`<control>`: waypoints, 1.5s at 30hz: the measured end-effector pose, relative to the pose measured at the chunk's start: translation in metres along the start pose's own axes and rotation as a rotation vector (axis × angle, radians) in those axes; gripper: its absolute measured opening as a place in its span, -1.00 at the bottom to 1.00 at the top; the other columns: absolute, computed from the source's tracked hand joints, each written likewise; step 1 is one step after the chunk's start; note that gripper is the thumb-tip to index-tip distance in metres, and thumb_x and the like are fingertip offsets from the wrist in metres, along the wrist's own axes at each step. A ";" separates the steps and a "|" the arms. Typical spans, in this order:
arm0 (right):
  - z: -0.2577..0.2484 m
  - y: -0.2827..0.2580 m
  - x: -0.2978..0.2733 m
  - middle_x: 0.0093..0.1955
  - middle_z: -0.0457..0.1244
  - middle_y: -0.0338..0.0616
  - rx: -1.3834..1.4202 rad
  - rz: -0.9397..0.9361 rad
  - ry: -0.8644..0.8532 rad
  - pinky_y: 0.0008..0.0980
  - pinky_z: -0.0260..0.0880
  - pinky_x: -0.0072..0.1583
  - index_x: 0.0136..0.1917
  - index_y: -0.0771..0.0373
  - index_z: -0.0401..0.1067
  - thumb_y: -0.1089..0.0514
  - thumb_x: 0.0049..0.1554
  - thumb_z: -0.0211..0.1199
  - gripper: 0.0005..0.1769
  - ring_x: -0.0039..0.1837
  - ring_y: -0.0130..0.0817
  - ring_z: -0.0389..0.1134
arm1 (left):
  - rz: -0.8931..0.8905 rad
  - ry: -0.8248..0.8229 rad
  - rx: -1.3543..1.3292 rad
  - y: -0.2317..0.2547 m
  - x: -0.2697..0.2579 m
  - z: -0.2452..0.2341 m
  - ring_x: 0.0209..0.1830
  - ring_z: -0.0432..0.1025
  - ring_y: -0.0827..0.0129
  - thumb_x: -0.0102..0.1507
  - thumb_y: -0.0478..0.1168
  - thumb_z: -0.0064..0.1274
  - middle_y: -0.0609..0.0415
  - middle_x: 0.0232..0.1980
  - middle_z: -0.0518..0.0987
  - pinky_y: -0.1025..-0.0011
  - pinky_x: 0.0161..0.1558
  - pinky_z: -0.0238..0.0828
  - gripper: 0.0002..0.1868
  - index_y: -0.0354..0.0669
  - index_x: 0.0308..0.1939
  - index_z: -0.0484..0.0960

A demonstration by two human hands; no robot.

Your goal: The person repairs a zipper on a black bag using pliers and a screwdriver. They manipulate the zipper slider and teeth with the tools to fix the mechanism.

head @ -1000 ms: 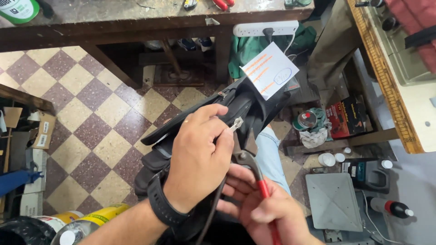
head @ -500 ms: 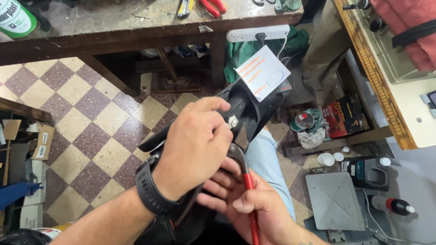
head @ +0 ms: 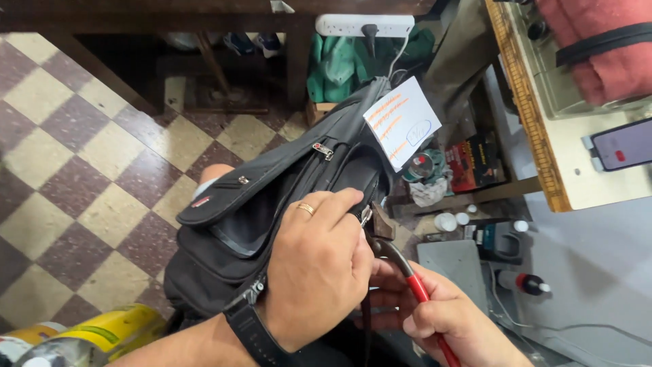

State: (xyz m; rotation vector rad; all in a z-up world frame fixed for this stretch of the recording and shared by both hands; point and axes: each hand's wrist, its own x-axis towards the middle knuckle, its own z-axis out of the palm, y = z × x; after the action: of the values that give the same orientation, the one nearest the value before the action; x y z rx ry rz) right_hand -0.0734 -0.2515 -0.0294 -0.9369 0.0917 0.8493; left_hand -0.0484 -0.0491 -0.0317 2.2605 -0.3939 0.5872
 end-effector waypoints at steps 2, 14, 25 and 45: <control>-0.009 0.000 -0.007 0.30 0.50 0.42 -0.096 0.244 0.399 -0.14 0.41 0.18 0.33 0.44 0.53 0.46 -0.32 0.05 -0.12 0.24 0.35 0.57 | 0.023 0.006 0.039 0.003 -0.005 0.007 -0.02 0.49 0.01 0.16 -0.39 0.04 -0.07 0.07 0.65 0.08 0.05 0.39 -0.93 -0.29 -0.44 0.58; -0.014 0.002 -0.010 0.30 0.39 0.30 -0.033 0.016 0.002 0.16 0.46 0.31 0.38 0.54 0.36 0.23 -0.08 0.37 -0.24 0.25 0.30 0.46 | 0.090 0.018 -0.016 -0.002 -0.013 0.023 -0.06 0.42 0.08 0.22 -0.36 0.03 -0.05 -0.04 0.59 0.13 0.13 0.36 -0.94 -0.27 -0.36 0.55; -0.015 0.033 -0.007 -0.01 0.44 0.35 -0.002 0.001 0.223 0.17 0.46 0.14 0.29 0.55 0.42 0.27 -0.35 0.17 -0.13 0.10 0.21 0.48 | 0.038 0.088 -0.070 0.000 -0.020 0.032 -0.02 0.49 -0.01 0.21 -0.39 0.06 -0.16 -0.03 0.64 0.05 0.21 0.42 -0.90 -0.39 -0.30 0.64; -0.013 0.016 -0.015 0.30 0.30 0.34 0.153 0.042 -0.104 0.26 0.31 0.37 0.27 0.56 0.37 0.16 -0.08 0.30 -0.32 0.34 0.19 0.33 | 0.020 0.100 -0.162 -0.006 -0.023 0.029 -0.12 0.47 0.00 0.15 -0.39 0.02 -0.14 -0.04 0.66 0.13 0.13 0.43 -0.95 -0.30 -0.41 0.57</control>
State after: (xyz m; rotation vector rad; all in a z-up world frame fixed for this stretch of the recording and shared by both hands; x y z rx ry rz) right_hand -0.0909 -0.2653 -0.0414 -0.7488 0.0857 0.9151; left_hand -0.0568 -0.0644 -0.0646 2.0659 -0.4003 0.6521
